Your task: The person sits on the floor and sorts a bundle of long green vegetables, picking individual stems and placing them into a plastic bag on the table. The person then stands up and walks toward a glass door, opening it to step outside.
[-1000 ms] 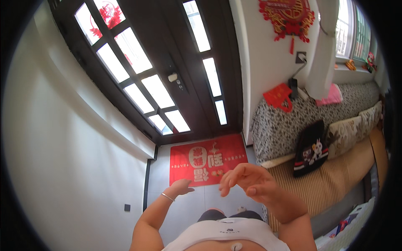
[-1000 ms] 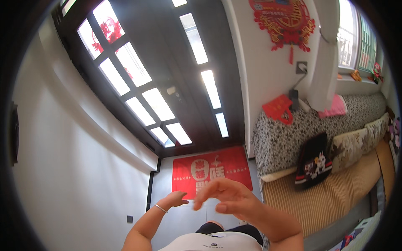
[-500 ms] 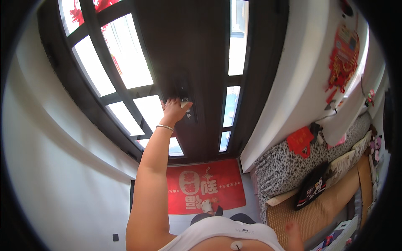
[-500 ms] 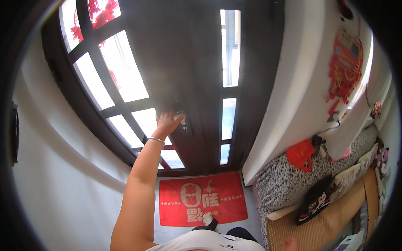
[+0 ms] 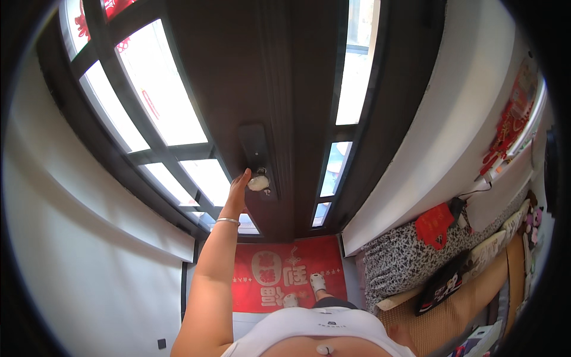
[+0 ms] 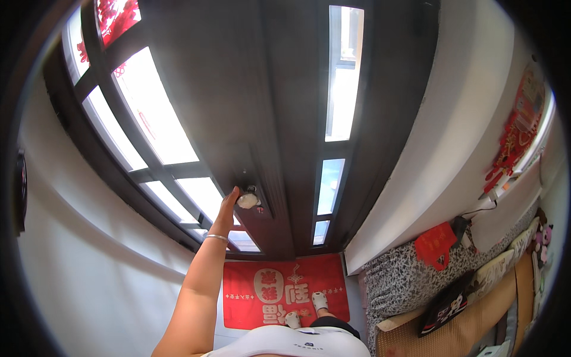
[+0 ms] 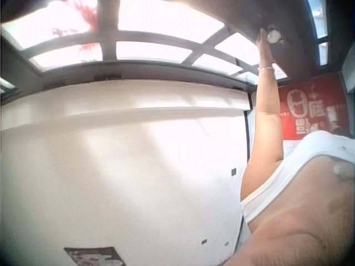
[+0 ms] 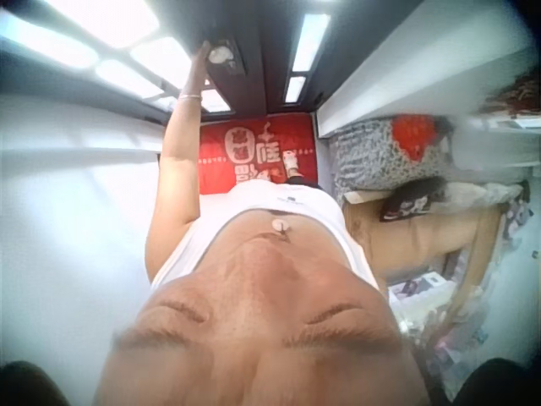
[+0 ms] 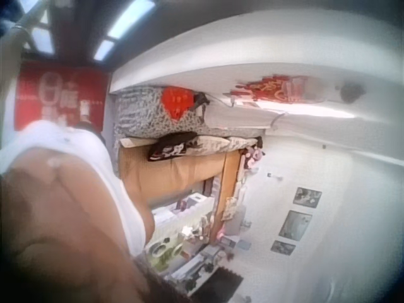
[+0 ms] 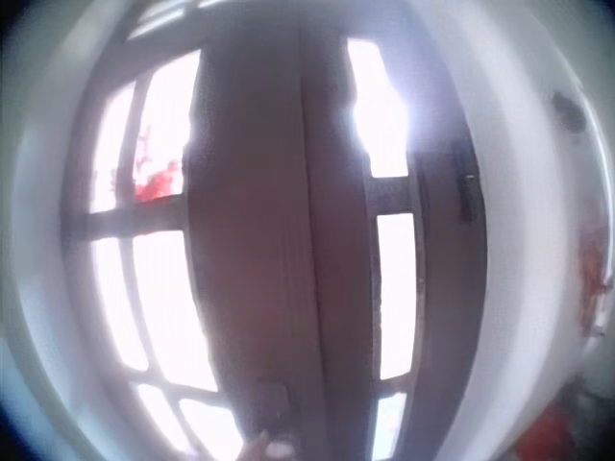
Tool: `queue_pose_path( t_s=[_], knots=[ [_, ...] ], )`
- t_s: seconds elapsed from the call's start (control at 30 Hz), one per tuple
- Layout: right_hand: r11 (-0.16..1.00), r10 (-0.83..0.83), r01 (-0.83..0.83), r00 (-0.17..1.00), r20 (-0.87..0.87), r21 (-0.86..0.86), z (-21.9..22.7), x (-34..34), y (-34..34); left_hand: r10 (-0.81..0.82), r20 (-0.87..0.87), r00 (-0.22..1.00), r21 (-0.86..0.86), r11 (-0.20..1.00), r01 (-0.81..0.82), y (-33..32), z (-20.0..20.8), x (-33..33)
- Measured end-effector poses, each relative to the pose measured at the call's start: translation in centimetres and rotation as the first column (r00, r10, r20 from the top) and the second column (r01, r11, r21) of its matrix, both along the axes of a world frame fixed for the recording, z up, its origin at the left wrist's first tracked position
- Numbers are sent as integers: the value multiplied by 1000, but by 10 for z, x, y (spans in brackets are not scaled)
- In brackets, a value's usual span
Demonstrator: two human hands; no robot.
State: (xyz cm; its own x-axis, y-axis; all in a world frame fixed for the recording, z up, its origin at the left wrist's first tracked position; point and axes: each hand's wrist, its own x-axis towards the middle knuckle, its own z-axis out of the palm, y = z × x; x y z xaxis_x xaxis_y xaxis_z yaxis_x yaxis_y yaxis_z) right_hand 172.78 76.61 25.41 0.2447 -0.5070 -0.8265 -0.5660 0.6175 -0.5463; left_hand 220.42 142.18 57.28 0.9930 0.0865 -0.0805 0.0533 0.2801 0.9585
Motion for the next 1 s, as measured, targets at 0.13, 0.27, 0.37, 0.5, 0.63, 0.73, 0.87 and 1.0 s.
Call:
queue_pose_path(
  t_s=[0.13,0.27,0.37,0.5,0.63,0.73,0.87,1.0],
  knots=[
    [864,503,-503,859,95,-24,18,191,54,156,239,958,440,863,-250,43,-31,-35],
    [742,660,-668,714,234,-56,33,293,65,-22,235,972,832,521,-190,26,4,-109],
    [635,752,-771,602,268,-51,25,340,85,162,218,962,747,607,-272,26,-1,-174],
    [486,858,-874,482,176,24,26,366,97,529,51,847,540,699,-469,39,-20,-285],
    [411,903,-908,418,98,87,13,394,107,810,-140,569,271,584,-765,40,-51,-398],
    [363,926,-928,369,75,90,12,422,133,901,-275,335,42,360,-932,33,-97,-463],
    [182,976,-983,184,116,23,35,463,217,898,-430,95,-192,12,-981,6,-160,-530],
    [-86,977,-996,-80,198,21,71,515,337,846,-534,-9,-345,-228,-911,-4,-204,-554]
  ],
)
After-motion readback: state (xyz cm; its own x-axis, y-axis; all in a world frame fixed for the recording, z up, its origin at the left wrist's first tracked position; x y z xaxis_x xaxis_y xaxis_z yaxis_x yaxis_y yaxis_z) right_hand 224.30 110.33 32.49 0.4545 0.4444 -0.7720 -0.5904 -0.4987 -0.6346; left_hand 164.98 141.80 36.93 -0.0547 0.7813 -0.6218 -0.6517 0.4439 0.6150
